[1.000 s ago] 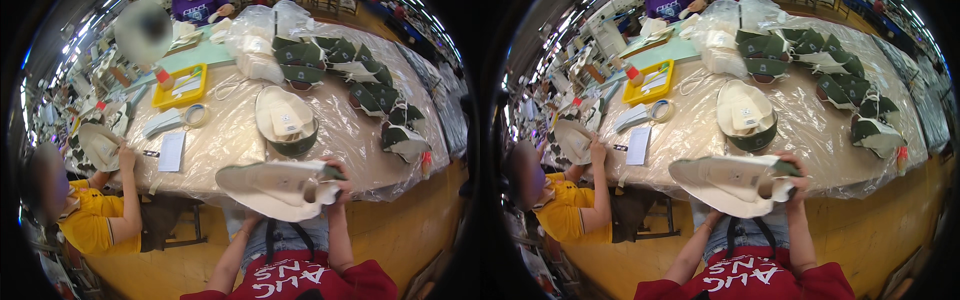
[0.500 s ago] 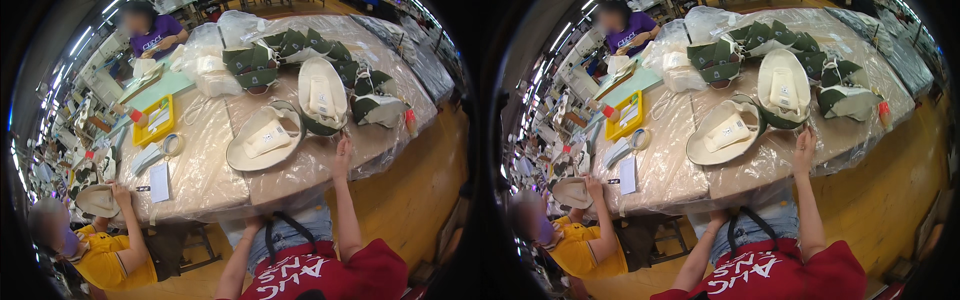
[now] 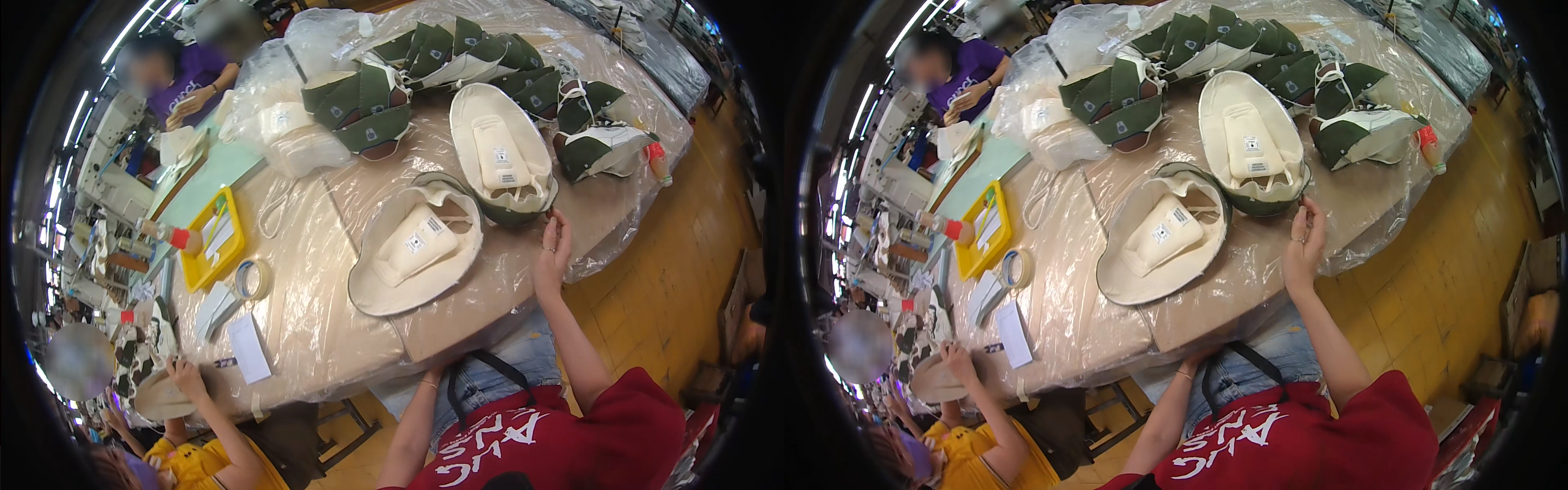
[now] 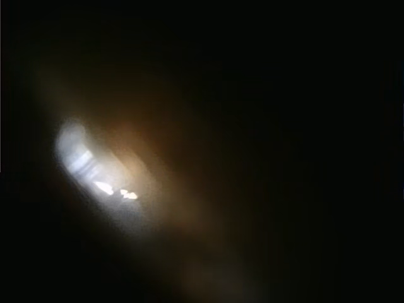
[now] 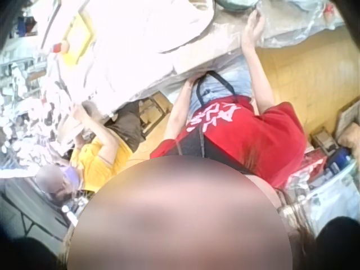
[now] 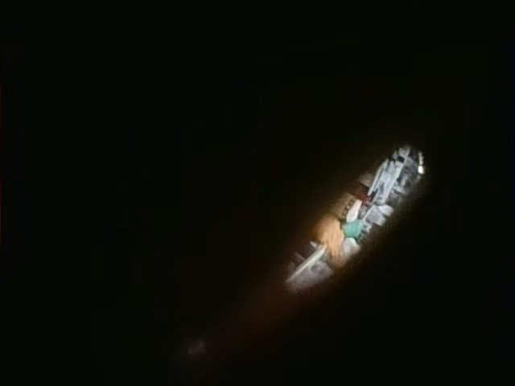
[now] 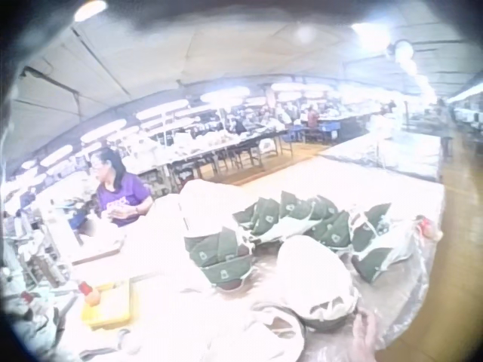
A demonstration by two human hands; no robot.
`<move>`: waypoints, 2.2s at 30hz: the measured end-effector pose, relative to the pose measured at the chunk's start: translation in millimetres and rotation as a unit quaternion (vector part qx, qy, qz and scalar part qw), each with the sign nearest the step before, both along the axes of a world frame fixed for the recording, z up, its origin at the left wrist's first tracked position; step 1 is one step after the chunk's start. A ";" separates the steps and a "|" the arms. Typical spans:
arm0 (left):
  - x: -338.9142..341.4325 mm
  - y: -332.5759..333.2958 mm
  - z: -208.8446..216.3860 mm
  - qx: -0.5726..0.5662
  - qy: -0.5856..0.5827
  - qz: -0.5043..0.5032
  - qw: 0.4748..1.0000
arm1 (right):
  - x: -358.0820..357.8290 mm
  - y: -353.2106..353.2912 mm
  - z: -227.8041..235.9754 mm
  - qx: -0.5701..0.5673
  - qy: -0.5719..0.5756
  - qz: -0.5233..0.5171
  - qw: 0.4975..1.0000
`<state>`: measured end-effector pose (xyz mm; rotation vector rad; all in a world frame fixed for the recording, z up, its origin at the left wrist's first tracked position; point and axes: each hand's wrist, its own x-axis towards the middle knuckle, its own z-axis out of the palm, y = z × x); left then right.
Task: The person applies glue from a bottle to the inner lining of a hat and presses the fabric to adhere it. They repeat this process on multiple hats, handling each one individually and placing finished units on the table.
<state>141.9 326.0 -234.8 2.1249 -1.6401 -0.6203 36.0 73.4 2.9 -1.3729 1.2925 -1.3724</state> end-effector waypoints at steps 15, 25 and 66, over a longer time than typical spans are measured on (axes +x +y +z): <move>13.5 -43.1 16.0 0.047 0.014 0.046 0.998 | -5.6 7.2 -0.6 0.065 0.016 0.057 0.996; -2.3 -60.3 4.0 0.048 -0.043 0.093 0.994 | -11.2 0.9 0.3 0.037 -0.078 0.153 0.984; -58.8 -71.0 -21.6 0.141 0.031 0.249 0.958 | -19.6 6.1 5.7 -0.086 0.072 0.460 0.881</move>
